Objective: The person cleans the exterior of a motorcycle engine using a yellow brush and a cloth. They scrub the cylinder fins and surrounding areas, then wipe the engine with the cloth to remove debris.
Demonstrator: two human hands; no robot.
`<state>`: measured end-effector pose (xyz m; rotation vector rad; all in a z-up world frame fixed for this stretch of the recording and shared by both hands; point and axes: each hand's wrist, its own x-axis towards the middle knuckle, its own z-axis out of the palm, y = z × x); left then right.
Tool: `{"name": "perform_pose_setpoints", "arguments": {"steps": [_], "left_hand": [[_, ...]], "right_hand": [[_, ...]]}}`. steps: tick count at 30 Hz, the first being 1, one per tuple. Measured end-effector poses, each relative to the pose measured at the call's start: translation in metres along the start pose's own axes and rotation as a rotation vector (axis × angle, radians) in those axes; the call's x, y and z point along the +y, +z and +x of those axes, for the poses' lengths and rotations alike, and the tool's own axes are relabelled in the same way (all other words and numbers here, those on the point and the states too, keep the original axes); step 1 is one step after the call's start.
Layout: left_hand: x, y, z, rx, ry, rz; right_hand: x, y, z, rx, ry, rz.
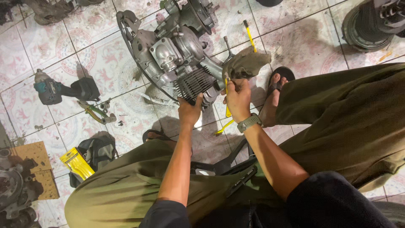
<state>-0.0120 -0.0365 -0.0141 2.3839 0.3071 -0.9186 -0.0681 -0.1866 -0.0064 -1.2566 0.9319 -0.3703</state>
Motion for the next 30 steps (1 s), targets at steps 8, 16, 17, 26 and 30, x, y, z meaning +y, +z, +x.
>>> {"name": "perform_pose_setpoints", "arguments": {"steps": [8,16,17,26,30], "left_hand": [[0.025,-0.029,-0.032,-0.126,0.093,-0.051],[-0.002,-0.014,-0.002,-0.151,0.107,0.097],[0.001,-0.015,-0.007,-0.127,0.09,0.12],[0.04,-0.029,-0.053,0.026,0.03,0.171],[0.039,-0.037,-0.056,-0.02,0.107,0.081]], "right_hand": [[-0.004,-0.002,0.007,0.021,-0.009,0.003],[0.001,-0.006,0.011,0.025,-0.026,-0.033],[0.002,-0.006,0.013,0.03,-0.036,-0.036],[0.007,-0.01,0.015,0.043,-0.044,-0.112],[0.026,-0.021,0.014,-0.036,0.071,-0.309]]}}
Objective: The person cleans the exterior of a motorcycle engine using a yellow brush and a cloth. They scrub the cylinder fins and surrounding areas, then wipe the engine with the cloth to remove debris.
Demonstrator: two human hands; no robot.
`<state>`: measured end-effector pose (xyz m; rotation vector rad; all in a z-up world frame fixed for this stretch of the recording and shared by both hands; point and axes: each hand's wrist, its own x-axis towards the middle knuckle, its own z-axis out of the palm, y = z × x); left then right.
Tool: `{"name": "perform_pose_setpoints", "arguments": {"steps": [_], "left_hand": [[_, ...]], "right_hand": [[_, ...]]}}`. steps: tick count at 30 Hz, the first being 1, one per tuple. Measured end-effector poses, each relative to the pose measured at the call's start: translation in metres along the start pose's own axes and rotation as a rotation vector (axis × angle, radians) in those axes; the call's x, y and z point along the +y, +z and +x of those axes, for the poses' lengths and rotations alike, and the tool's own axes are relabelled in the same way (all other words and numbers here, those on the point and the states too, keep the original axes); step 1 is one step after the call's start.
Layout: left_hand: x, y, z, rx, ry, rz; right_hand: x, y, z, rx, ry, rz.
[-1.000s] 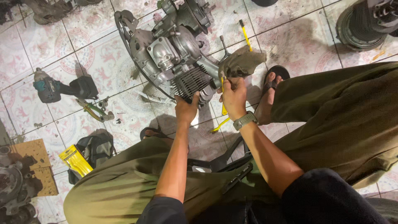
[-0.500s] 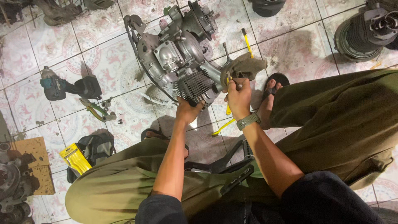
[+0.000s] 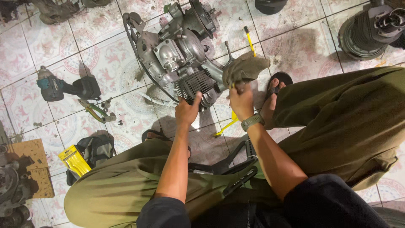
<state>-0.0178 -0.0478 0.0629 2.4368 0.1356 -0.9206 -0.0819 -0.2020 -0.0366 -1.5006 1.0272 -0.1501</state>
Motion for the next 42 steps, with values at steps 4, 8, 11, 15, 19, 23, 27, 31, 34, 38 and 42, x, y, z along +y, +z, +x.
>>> {"name": "perform_pose_setpoints", "arguments": {"steps": [4,8,11,15,19,23,27,31,34,38,42], "left_hand": [[-0.044,0.024,0.044,-0.012,0.014,0.099],[-0.048,0.026,0.046,0.009,0.032,0.111],[-0.051,0.031,0.049,0.01,0.037,0.109],[-0.054,0.029,0.048,0.015,0.042,0.106],[-0.056,0.031,0.048,0.004,0.032,0.131],[-0.064,0.037,0.062,0.02,0.047,0.132],[-0.037,0.03,0.034,0.072,-0.02,0.053],[-0.006,0.019,0.022,0.043,-0.009,-0.064],[-0.004,0.02,0.032,0.031,0.001,-0.085],[-0.015,0.019,0.04,0.028,-0.038,-0.108],[-0.012,0.005,0.04,0.0,0.01,-0.164]], "right_hand": [[0.045,0.001,-0.001,-0.113,0.142,-0.134],[0.062,0.003,-0.002,-0.282,0.167,-0.192],[0.055,0.0,0.0,-0.371,0.144,-0.221],[0.051,-0.001,0.004,-0.442,0.101,-0.183],[0.064,-0.002,0.012,-0.439,0.085,-0.212],[0.061,0.0,0.011,-0.426,0.104,-0.211],[0.051,0.002,0.008,-0.426,0.106,-0.171],[0.044,0.002,0.005,-0.415,0.121,-0.163],[0.044,0.004,0.009,-0.42,0.114,-0.159],[0.033,0.01,0.001,-0.415,0.124,-0.241],[0.045,0.021,0.006,-0.411,0.118,-0.343]]}}
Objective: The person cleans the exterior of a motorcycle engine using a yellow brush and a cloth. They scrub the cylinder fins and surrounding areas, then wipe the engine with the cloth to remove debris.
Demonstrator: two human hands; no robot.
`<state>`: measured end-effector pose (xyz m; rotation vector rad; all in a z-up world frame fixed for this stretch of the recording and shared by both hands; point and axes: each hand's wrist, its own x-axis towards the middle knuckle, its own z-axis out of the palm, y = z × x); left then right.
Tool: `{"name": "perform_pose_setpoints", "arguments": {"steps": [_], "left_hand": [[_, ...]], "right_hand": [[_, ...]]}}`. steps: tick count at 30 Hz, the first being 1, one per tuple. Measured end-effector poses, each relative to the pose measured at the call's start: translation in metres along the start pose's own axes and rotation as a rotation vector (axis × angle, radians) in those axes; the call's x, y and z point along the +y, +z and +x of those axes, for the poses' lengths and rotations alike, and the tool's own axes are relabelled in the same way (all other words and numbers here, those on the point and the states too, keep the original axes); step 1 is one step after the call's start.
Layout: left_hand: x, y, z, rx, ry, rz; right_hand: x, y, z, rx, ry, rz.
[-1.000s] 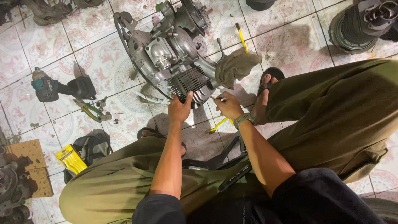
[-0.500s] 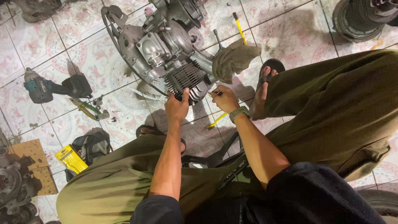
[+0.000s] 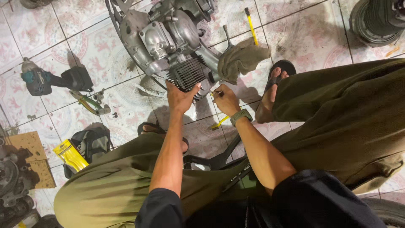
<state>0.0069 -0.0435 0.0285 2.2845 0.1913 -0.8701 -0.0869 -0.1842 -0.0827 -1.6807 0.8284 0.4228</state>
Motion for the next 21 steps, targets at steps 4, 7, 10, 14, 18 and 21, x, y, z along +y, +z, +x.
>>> {"name": "perform_pose_setpoints", "arguments": {"steps": [4,7,10,14,18,21], "left_hand": [[0.004,-0.015,0.011,0.003,0.032,0.022],[-0.012,-0.021,0.032,0.0,0.034,0.047],[-0.015,-0.028,0.036,0.004,0.047,0.033],[-0.009,-0.039,0.033,-0.021,0.118,0.024],[-0.015,-0.042,0.04,-0.061,0.105,0.062],[-0.02,-0.045,0.036,-0.071,0.091,0.043]], "right_hand": [[-0.022,0.007,-0.008,0.01,0.012,0.095],[-0.019,0.018,0.0,-0.003,0.007,0.009],[-0.013,0.027,0.005,-0.019,-0.03,0.124],[0.001,0.036,0.021,-0.006,-0.085,0.16],[0.013,0.046,0.031,0.06,-0.161,0.157],[0.007,0.049,0.024,0.107,-0.175,0.141]]}}
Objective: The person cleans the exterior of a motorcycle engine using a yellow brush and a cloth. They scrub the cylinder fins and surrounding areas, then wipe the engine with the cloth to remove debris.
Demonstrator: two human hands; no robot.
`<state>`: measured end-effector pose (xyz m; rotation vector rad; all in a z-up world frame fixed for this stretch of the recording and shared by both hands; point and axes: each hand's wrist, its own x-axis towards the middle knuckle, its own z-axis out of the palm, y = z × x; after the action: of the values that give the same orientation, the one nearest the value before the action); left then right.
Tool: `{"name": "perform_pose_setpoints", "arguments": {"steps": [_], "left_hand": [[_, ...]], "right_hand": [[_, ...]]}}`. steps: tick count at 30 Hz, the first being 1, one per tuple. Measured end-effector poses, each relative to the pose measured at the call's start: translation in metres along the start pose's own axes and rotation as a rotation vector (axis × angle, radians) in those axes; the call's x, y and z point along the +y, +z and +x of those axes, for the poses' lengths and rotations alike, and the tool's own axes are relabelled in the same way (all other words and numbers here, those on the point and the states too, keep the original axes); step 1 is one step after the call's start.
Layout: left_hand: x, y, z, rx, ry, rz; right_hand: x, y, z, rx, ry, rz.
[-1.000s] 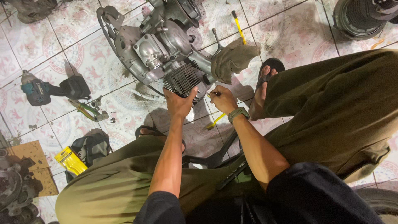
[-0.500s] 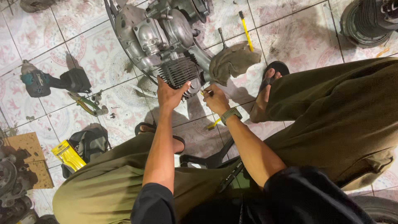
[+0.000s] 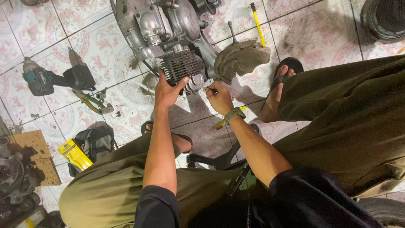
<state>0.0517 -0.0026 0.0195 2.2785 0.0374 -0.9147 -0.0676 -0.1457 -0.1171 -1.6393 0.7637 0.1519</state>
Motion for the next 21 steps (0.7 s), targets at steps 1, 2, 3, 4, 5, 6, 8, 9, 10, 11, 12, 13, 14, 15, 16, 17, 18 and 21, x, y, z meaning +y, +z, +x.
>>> {"name": "perform_pose_setpoints", "arguments": {"steps": [1,2,3,4,5,6,8,9,10,11,12,13,14,15,16,17,18,21], "left_hand": [[-0.002,0.0,0.001,0.001,-0.007,0.001],[-0.004,0.001,0.003,0.0,-0.004,0.007],[-0.005,0.002,0.005,0.0,-0.002,0.014],[-0.004,0.003,0.007,0.0,0.0,0.012],[-0.004,0.003,0.009,-0.004,0.002,0.009],[-0.006,0.003,0.007,-0.009,-0.003,0.009],[-0.012,0.003,0.01,-0.009,-0.008,0.008],[-0.014,0.004,0.012,-0.008,-0.009,0.006],[-0.014,0.004,0.013,-0.006,-0.01,0.005],[-0.014,0.004,0.013,-0.013,-0.013,0.007],[-0.015,0.003,0.013,-0.019,-0.015,0.01],[-0.017,0.003,0.014,-0.018,-0.015,0.009],[-0.019,0.004,0.016,-0.011,-0.013,0.005],[-0.02,0.005,0.017,-0.005,-0.01,0.001],[-0.019,0.005,0.015,-0.004,-0.011,0.001],[-0.018,0.005,0.014,-0.011,-0.008,-0.004],[-0.016,0.005,0.013,-0.016,-0.002,-0.009],[-0.018,0.006,0.016,-0.007,-0.019,0.002]], "right_hand": [[-0.001,0.001,-0.002,-0.006,0.004,0.001],[-0.001,0.001,-0.003,0.011,-0.033,-0.012],[-0.002,0.001,-0.004,0.028,-0.069,-0.025],[-0.003,0.001,-0.003,0.029,-0.071,-0.026],[-0.005,0.001,-0.002,0.053,-0.075,-0.04],[-0.005,0.003,-0.006,0.073,-0.074,-0.052],[-0.011,0.002,-0.011,0.066,-0.044,-0.076],[-0.014,0.001,-0.012,0.061,-0.018,-0.101],[-0.015,0.0,-0.013,0.06,-0.019,-0.102],[-0.016,-0.001,-0.013,0.078,-0.01,-0.137],[-0.016,-0.001,-0.014,0.097,-0.001,-0.173],[-0.019,0.001,-0.016,0.096,-0.002,-0.173],[-0.02,0.001,-0.017,0.095,-0.002,-0.162],[-0.022,0.001,-0.019,0.094,-0.001,-0.152],[-0.02,0.001,-0.018,0.093,-0.002,-0.152],[-0.019,0.001,-0.019,0.109,-0.013,-0.189],[-0.018,0.001,-0.017,0.127,-0.027,-0.225],[-0.025,0.002,-0.022,0.123,0.034,-0.215]]}}
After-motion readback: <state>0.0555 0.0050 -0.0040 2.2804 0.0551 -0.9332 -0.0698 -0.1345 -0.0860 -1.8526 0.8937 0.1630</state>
